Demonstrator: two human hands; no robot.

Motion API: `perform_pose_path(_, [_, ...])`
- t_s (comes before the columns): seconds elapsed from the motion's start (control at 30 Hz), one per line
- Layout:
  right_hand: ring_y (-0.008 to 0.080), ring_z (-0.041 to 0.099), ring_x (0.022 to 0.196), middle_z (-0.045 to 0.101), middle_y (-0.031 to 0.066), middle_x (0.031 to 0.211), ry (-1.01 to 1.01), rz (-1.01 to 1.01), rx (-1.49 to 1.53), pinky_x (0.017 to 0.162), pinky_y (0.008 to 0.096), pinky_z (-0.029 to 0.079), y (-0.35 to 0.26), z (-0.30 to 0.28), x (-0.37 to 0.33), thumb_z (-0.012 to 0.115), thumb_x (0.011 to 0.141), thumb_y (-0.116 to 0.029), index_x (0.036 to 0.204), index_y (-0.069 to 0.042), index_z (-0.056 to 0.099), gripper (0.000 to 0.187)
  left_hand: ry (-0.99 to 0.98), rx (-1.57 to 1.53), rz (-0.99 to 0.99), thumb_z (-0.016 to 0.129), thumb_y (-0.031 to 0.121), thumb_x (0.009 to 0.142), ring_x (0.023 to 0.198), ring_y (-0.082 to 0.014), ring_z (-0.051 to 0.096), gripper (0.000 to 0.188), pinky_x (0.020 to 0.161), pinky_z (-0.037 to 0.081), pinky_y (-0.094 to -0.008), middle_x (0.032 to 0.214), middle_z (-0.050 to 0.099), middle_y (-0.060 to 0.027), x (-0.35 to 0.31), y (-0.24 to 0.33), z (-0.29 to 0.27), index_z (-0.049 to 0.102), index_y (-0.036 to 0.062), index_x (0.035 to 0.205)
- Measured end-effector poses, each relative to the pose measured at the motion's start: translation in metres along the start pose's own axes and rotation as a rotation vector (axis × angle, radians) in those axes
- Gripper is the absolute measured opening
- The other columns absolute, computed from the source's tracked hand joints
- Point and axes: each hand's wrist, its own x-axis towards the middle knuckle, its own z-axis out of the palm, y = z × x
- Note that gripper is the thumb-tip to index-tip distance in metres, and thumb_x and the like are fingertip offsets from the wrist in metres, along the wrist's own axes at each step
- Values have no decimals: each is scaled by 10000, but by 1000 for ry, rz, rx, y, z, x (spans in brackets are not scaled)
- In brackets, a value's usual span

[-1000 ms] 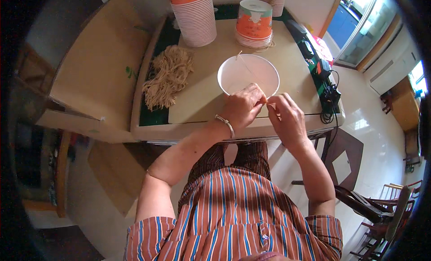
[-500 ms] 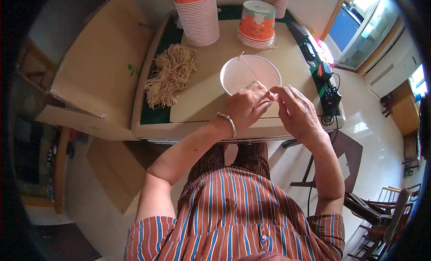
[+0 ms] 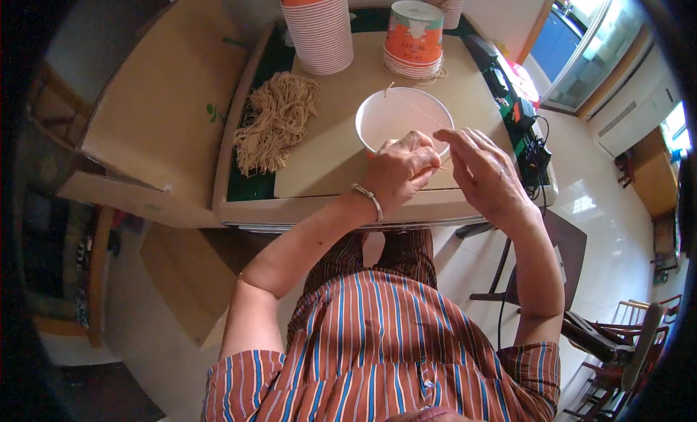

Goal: Attaching a string handle to paper cups and stacking them for packaging.

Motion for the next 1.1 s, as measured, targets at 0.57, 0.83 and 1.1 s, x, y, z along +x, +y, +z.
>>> perform_pose_path(0.57, [350,592,847,581,160,894,252,-64,103,755,419,504,18,11,0,551,801,99,1050,-25,602,283,-50,165,-44,683,99,848,871,-321,631,138,796,502,-410,931,636,-116,1,-5,3,620,60,965])
perform_pose_path(0.83, [373,584,872,572,168,936,228,-83,111,754,435,499,26,10,1,541,809,86,1047,-22,601,269,-8,78,7,686,88,856,934,-329,636,166,830,504,-437,961,635,-130,2,-2,-1,626,40,1002])
perform_pose_path(1.1, [362,591,877,574,165,934,231,-75,129,759,428,502,24,9,2,542,818,86,1036,-18,602,248,-21,22,-74,693,80,847,920,-339,623,133,829,488,-437,977,619,-119,6,0,0,608,50,944])
